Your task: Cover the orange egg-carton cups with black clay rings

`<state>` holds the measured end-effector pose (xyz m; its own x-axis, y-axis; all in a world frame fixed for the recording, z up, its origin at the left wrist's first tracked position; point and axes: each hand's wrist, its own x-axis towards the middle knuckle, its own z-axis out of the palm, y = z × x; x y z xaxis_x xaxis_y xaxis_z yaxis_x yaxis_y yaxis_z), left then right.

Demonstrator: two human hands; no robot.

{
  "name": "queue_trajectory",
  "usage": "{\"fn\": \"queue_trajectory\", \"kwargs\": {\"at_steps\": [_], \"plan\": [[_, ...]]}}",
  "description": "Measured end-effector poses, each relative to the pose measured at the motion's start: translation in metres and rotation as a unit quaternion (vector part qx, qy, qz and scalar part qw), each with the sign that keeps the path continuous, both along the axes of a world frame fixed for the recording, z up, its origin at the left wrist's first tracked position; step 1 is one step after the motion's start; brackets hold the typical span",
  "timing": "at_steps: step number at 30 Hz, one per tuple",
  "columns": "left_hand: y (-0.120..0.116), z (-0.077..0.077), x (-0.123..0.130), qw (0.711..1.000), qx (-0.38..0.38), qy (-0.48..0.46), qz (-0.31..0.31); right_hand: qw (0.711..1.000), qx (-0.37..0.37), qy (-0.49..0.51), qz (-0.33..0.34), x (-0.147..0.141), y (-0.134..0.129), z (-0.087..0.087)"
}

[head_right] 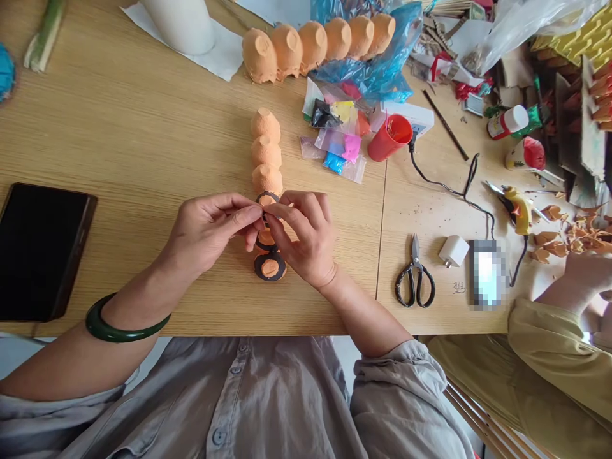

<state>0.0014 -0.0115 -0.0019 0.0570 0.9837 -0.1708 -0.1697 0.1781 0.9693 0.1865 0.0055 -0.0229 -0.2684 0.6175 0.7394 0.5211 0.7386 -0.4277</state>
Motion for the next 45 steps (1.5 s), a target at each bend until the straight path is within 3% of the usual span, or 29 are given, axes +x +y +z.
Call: {"fn": "queue_trajectory", "kwargs": {"at_steps": [6,12,19,25,27,29,33,35,42,45], "plan": [[0.000,0.004,0.000,1.000,-0.006,0.027,0.011,0.999,-0.028,-0.023,0.014,0.003,0.000,0.000],[-0.001,0.006,-0.001,0.999,-0.023,0.024,-0.007,0.994,-0.104,-0.042,0.007,0.005,-0.001,-0.003],[-0.001,0.010,0.002,0.998,-0.014,0.061,0.012,0.997,-0.047,-0.055,0.002,0.004,-0.001,-0.002],[-0.001,0.008,-0.002,0.998,0.023,0.054,-0.024,1.000,-0.011,-0.022,0.014,0.002,0.001,-0.001],[0.000,0.006,-0.003,0.997,0.034,0.063,-0.022,0.999,-0.041,-0.005,0.028,0.002,0.000,0.002],[0.001,0.004,-0.004,0.995,0.047,0.086,-0.001,0.989,-0.128,0.046,0.055,0.002,-0.002,0.005],[0.004,-0.001,-0.006,0.993,0.040,0.086,0.070,0.907,-0.360,0.200,0.083,0.002,0.000,0.003],[0.007,-0.002,-0.007,0.994,0.011,0.051,0.094,0.877,-0.415,0.235,0.062,0.002,0.003,-0.002],[0.018,-0.006,-0.008,0.983,-0.090,-0.090,0.132,0.881,-0.404,0.244,0.018,0.005,0.012,-0.019],[0.021,-0.012,-0.018,0.987,-0.101,-0.051,0.116,0.885,-0.397,0.242,0.028,0.006,0.010,-0.020]]}}
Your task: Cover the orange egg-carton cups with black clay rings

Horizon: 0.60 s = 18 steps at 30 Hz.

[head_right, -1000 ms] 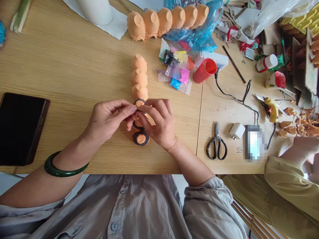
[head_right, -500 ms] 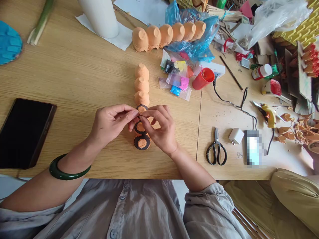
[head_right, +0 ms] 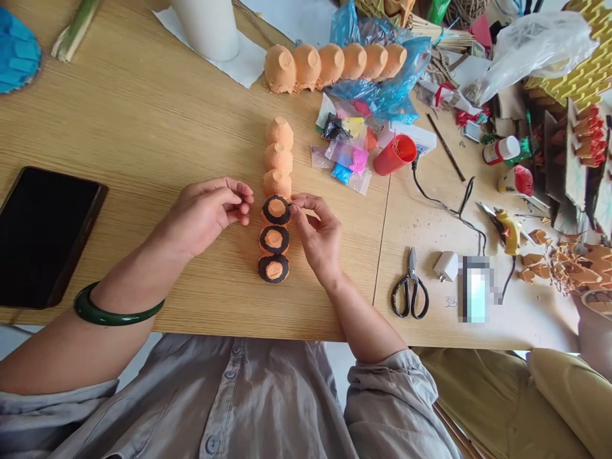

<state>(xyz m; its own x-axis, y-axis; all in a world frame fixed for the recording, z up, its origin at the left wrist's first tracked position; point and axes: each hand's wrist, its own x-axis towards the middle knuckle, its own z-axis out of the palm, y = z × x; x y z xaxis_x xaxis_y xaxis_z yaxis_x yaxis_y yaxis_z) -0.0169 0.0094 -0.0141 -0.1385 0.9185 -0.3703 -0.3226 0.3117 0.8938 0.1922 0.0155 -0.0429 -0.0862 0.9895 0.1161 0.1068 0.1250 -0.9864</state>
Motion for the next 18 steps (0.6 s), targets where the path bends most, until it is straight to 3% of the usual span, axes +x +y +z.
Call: {"fn": "queue_trajectory", "kwargs": {"at_steps": [3,6,9,14,18], "plan": [[-0.001,-0.008,-0.012,0.986,0.004,0.153,-0.071,1.000,-0.004,-0.014,0.014,-0.001,-0.002,0.000],[-0.003,-0.013,-0.016,0.973,0.011,0.195,-0.126,0.999,-0.022,-0.017,0.036,-0.003,-0.003,-0.001],[-0.003,-0.009,-0.011,0.981,-0.005,0.140,-0.137,0.998,-0.039,-0.001,0.042,-0.004,-0.003,-0.003],[-0.003,0.005,0.000,0.988,-0.039,-0.071,-0.135,0.995,-0.071,0.056,0.034,-0.001,0.001,-0.001],[-0.005,0.006,0.006,0.983,-0.021,-0.115,-0.139,0.996,-0.059,0.054,0.037,0.003,0.002,0.006]]}}
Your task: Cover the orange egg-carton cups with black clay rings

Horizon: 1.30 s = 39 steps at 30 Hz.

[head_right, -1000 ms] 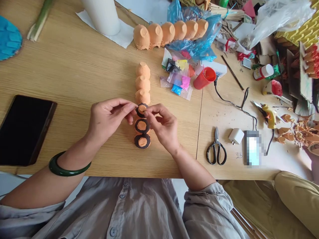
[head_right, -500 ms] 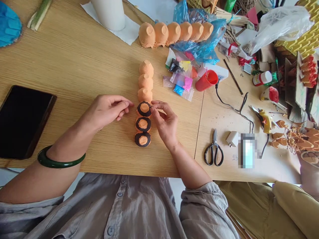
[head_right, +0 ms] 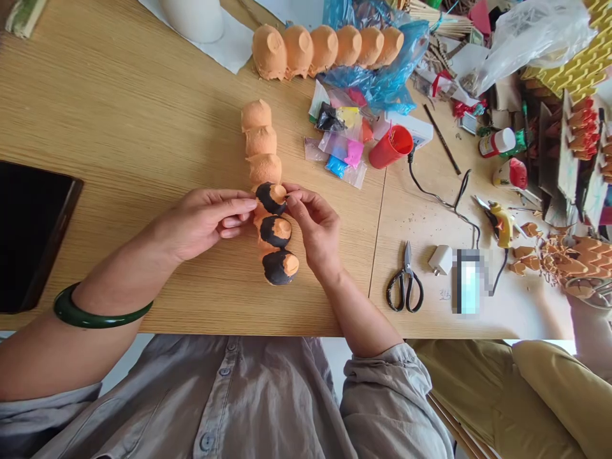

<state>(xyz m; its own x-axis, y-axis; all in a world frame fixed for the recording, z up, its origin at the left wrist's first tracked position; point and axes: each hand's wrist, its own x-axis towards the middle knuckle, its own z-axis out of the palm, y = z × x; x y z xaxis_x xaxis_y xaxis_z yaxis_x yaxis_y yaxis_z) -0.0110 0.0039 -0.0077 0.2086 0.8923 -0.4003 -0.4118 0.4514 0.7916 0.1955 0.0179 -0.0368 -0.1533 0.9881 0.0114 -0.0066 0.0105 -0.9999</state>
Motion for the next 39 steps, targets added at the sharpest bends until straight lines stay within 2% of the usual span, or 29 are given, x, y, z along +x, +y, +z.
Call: {"fn": "queue_trajectory", "kwargs": {"at_steps": [3,6,10,13,16,21,25,32,39], "plan": [[-0.002,-0.002,0.007,1.000,-0.006,0.002,0.030,0.995,0.063,-0.076,-0.026,0.004,-0.002,0.010],[-0.005,-0.002,0.015,0.998,-0.033,-0.017,0.044,0.968,0.162,-0.183,-0.049,0.007,-0.008,0.026],[-0.009,-0.004,0.023,0.996,-0.066,-0.033,0.042,0.898,0.282,-0.333,-0.056,0.008,-0.020,0.052],[-0.012,-0.007,0.026,0.998,-0.040,-0.007,0.044,0.852,0.321,-0.410,-0.052,0.010,-0.027,0.064],[-0.014,-0.008,0.028,0.999,-0.013,0.010,0.038,0.818,0.324,-0.471,-0.066,0.009,-0.028,0.063],[-0.016,-0.009,0.031,0.999,-0.018,0.007,0.031,0.770,0.342,-0.536,-0.061,0.002,-0.030,0.050],[-0.017,-0.009,0.033,0.999,-0.023,0.001,0.024,0.756,0.345,-0.554,-0.045,-0.003,-0.034,0.047],[-0.018,-0.009,0.033,0.999,-0.006,-0.003,0.033,0.771,0.322,-0.547,-0.042,-0.008,-0.035,0.041],[-0.016,-0.005,0.035,0.998,-0.019,-0.002,0.059,0.742,0.383,-0.549,-0.042,-0.007,-0.037,0.035]]}}
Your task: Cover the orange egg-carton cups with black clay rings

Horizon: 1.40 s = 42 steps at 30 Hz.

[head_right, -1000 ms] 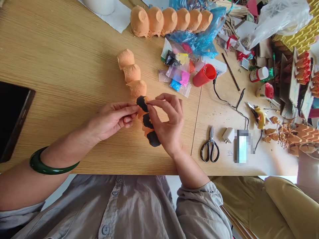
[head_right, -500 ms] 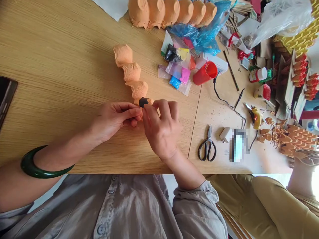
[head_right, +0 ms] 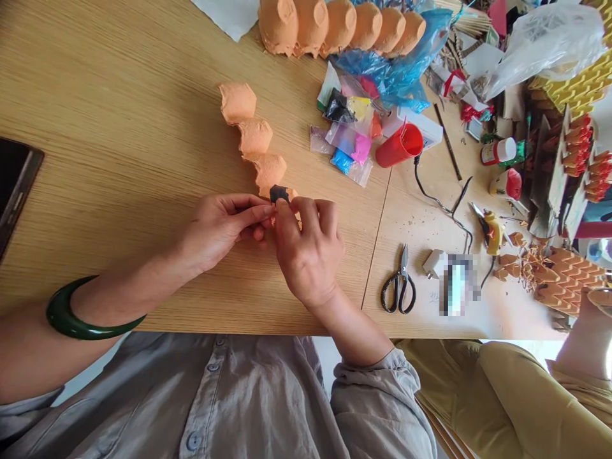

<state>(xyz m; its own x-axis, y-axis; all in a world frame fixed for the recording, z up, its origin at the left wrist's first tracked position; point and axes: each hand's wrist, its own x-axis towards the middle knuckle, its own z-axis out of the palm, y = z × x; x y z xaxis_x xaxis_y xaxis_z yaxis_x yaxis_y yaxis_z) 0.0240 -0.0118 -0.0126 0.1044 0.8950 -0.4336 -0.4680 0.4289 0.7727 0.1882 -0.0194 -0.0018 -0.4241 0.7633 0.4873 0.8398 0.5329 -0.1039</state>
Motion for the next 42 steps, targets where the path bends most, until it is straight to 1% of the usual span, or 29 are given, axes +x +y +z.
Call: {"fn": "queue_trajectory", "kwargs": {"at_steps": [5,8,10,12,13,15,17,19,21,22,23,24,28,30,35,39,42], "plan": [[0.000,0.002,-0.001,0.999,-0.006,-0.029,0.016,0.999,-0.017,0.035,0.017,0.002,-0.002,-0.003],[-0.001,0.001,-0.001,0.998,0.010,-0.059,0.028,0.998,-0.022,0.049,0.015,0.001,-0.003,-0.001],[-0.001,0.000,-0.002,0.997,0.019,-0.069,0.041,0.997,-0.033,0.072,0.026,0.001,-0.002,0.002],[-0.001,-0.002,-0.003,0.996,0.020,-0.065,0.049,0.987,-0.077,0.132,0.057,0.004,0.000,0.005],[0.000,-0.003,-0.003,0.997,0.019,-0.060,0.050,0.975,-0.116,0.175,0.072,0.006,0.003,0.006],[0.001,-0.004,-0.004,0.998,0.017,-0.049,0.044,0.935,-0.220,0.267,0.075,0.013,0.011,0.009],[0.001,-0.004,-0.005,0.999,0.013,-0.032,0.030,0.882,-0.319,0.345,0.037,0.021,0.022,0.009],[0.000,-0.004,-0.006,1.000,0.008,-0.009,0.012,0.826,-0.393,0.403,-0.009,0.027,0.034,0.008],[0.000,-0.003,-0.007,1.000,0.010,0.011,-0.008,0.764,-0.475,0.435,-0.016,0.028,0.043,0.005],[-0.001,-0.002,-0.008,1.000,0.013,0.019,-0.015,0.740,-0.508,0.440,-0.015,0.027,0.045,0.003],[-0.001,-0.001,-0.008,0.999,0.018,0.024,-0.022,0.727,-0.526,0.442,-0.010,0.026,0.047,0.001],[-0.001,0.000,-0.009,0.999,0.022,0.027,-0.029,0.724,-0.530,0.442,-0.006,0.024,0.047,-0.001],[0.001,0.003,-0.010,0.999,0.007,-0.009,-0.045,0.752,-0.489,0.442,-0.005,0.016,0.043,-0.006],[0.001,0.002,-0.009,0.999,0.008,-0.014,-0.049,0.760,-0.480,0.438,-0.010,0.014,0.039,-0.006],[-0.002,-0.003,-0.011,0.995,0.045,0.057,-0.062,0.767,-0.472,0.435,-0.020,0.010,0.033,-0.002],[-0.003,-0.002,-0.012,0.987,0.075,0.131,-0.053,0.770,-0.459,0.444,-0.008,0.008,0.029,0.002],[-0.004,-0.001,-0.012,0.983,0.101,0.147,-0.049,0.774,-0.449,0.446,-0.002,0.006,0.028,0.004]]}}
